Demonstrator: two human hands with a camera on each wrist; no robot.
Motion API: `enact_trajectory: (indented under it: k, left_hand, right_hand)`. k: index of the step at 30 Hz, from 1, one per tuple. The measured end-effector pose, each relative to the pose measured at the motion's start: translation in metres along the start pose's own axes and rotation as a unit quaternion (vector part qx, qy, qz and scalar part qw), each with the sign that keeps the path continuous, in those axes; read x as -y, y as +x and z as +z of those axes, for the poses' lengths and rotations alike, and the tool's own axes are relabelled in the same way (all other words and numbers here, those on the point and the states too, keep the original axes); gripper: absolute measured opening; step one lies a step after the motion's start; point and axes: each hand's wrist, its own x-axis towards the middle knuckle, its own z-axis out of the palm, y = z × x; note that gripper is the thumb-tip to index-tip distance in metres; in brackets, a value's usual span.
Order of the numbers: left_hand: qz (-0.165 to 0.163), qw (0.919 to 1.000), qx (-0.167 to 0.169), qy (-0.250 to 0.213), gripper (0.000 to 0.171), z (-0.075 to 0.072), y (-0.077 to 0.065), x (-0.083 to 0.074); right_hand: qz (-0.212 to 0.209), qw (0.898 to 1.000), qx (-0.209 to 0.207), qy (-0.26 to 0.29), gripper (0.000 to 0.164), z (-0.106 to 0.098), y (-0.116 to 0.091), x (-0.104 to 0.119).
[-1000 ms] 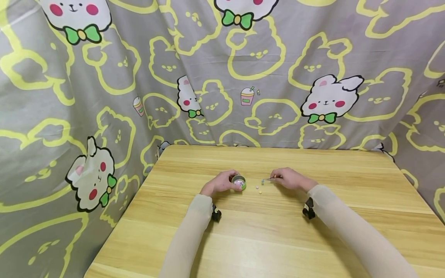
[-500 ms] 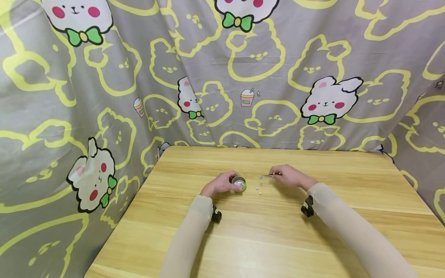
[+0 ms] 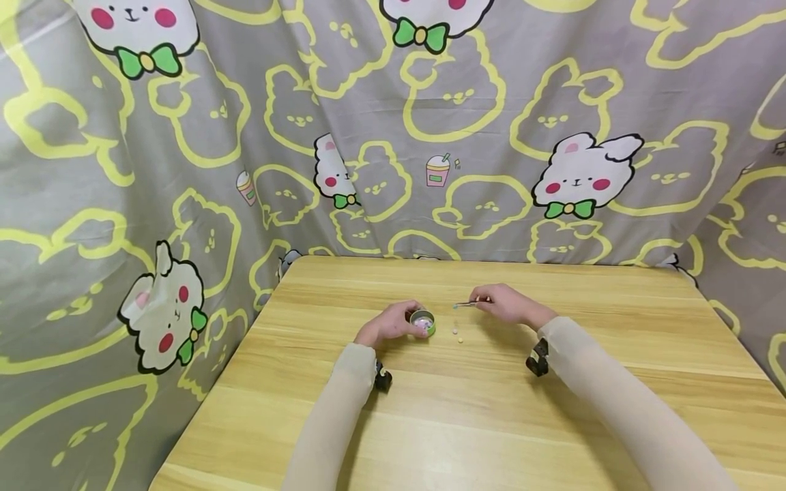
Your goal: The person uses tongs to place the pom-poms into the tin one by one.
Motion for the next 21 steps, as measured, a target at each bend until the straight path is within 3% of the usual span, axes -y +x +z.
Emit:
enact_trajectory:
  k: [21]
  left_hand:
    - [0.011, 0.9999, -0.001, 0.004, 0.043, -0.001, 0.001, 0.003]
  right_hand:
    - [-0.022, 1.0, 0.008, 0.009, 0.014, 0.005, 0.022, 0.028]
